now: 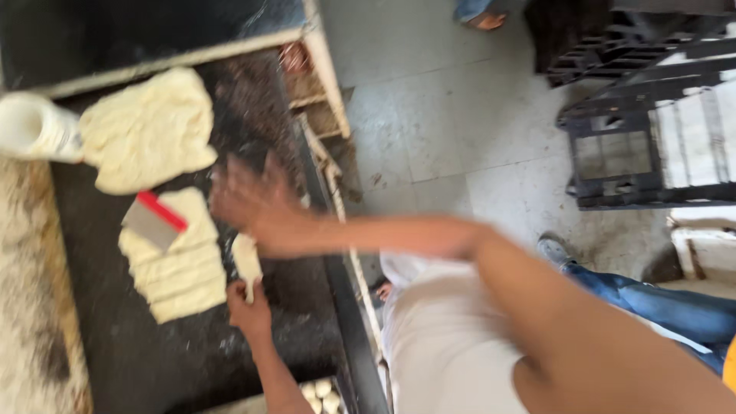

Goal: The person prepares dough by rolling it out on a counter, cutting it into strips with a scraper tool, and then rolling those strips into small balls which are placed on a tray.

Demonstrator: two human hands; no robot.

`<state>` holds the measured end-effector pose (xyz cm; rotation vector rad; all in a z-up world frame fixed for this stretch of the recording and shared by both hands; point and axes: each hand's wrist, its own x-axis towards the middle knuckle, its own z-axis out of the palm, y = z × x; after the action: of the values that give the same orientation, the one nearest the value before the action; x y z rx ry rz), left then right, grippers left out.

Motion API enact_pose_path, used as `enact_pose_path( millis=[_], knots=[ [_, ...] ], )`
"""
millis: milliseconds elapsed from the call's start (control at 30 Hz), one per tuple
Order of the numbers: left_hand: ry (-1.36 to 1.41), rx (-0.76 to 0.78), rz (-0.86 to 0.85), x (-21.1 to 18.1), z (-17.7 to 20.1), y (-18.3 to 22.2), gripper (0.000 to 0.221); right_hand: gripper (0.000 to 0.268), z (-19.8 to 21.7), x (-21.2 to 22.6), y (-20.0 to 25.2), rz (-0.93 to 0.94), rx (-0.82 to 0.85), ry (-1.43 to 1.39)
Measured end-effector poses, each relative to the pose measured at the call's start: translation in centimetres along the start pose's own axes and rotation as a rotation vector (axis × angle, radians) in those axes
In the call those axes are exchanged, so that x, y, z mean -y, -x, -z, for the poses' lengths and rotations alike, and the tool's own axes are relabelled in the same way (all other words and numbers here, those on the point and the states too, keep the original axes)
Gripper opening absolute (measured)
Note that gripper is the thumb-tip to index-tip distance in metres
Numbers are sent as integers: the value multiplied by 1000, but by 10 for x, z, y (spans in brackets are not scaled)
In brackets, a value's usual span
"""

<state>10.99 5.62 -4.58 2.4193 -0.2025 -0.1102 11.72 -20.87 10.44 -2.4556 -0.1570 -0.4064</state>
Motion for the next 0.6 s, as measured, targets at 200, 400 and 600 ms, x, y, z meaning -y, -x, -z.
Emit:
enact_pose_path(
  millis=[200, 400, 600],
  knots=[
    [33, -8, -42, -1, 3, 5, 52, 64, 108, -39, 33, -37, -13, -136],
    [-215, 47, 122, -43, -6, -9, 39, 42, 140, -88, 38, -30, 289, -281],
    [-444, -89, 109, -63, -26, 8, 37, 55, -96, -55, -9, 152, 117, -204]
  ],
)
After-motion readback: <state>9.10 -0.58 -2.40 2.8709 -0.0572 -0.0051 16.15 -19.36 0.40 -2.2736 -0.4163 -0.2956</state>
